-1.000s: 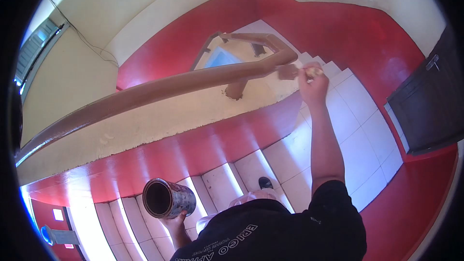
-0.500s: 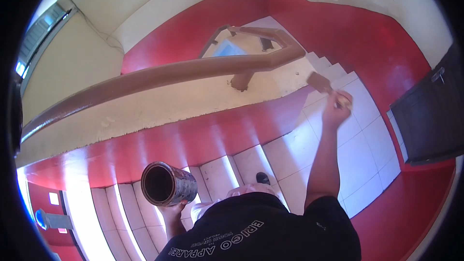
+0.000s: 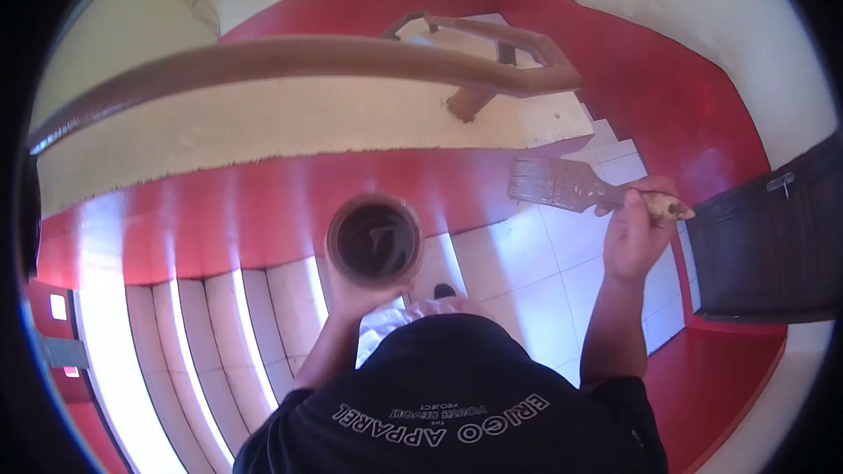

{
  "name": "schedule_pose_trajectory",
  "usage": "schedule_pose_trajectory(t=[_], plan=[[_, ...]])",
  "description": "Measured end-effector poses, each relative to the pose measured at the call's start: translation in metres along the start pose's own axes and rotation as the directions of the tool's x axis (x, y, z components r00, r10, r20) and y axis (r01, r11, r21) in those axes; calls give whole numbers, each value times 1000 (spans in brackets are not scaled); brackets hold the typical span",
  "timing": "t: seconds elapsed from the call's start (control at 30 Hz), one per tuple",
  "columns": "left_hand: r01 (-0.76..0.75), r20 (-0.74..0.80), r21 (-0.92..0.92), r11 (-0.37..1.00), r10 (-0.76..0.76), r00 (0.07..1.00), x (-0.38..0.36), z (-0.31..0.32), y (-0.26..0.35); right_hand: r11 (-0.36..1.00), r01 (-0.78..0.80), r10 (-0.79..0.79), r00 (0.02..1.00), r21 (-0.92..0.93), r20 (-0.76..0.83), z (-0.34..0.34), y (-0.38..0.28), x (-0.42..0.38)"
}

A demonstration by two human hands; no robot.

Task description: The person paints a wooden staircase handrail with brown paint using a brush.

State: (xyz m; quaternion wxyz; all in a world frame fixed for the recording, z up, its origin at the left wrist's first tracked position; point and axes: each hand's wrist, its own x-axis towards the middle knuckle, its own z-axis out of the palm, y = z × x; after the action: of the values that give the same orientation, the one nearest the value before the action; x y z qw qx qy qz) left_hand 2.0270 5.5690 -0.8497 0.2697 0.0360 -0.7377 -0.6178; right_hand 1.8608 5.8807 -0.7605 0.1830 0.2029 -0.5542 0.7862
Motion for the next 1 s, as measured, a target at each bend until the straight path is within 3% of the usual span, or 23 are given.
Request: schedule_pose_trajectory(t=[0.03, 0.13, 0.2, 0.27, 0.33, 0.4, 0.5, 0.7, 0.8, 0.9, 1.0], plan=[[53, -2, -98, 994, -54, 999, 4, 3, -4, 1000, 2, -4, 998, 32, 67, 12, -13, 2], [-67, 7, 40, 997, 66, 998, 3, 7, -27, 999, -1, -11, 974, 50, 228, 48, -44, 8], [-110, 15, 43, 993, 109, 994, -4, 14, -35, 998, -1, 24, 926, -62, 377, 65, -54, 9], [-107, 15, 114, 988, 106, 994, -6, 20, -38, 989, 5, 70, 862, -145, 502, 88, -61, 6], [-132, -1, 169, 977, 134, 991, -11, 23, -33, 937, 161, 83, 761, -310, 644, 113, -62, 2], [-191, -40, 207, 959, 204, 978, -13, 23, -23, 914, 145, 197, 658, -379, 726, 140, -60, -3], [-266, -34, 327, 907, 293, 956, -15, 16, -5, 863, 244, 232, 588, -443, 775, 158, -40, -13], [-304, -38, 359, 882, 340, 940, -19, 6, 6, 737, 466, 277, 452, -489, 848, 173, -29, -24], [-280, -47, 366, 887, 318, 947, -21, 2, 5, 836, 322, 214, 555, -445, 804, 177, -41, -22], [-258, -37, 384, 887, 294, 955, -23, 0, 2, 849, 289, 205, 591, -442, 780, 178, -53, -18], [-286, -49, 371, 884, 326, 944, -23, 1, 2, 755, 493, 225, 424, -432, 877, 175, -33, -30]])
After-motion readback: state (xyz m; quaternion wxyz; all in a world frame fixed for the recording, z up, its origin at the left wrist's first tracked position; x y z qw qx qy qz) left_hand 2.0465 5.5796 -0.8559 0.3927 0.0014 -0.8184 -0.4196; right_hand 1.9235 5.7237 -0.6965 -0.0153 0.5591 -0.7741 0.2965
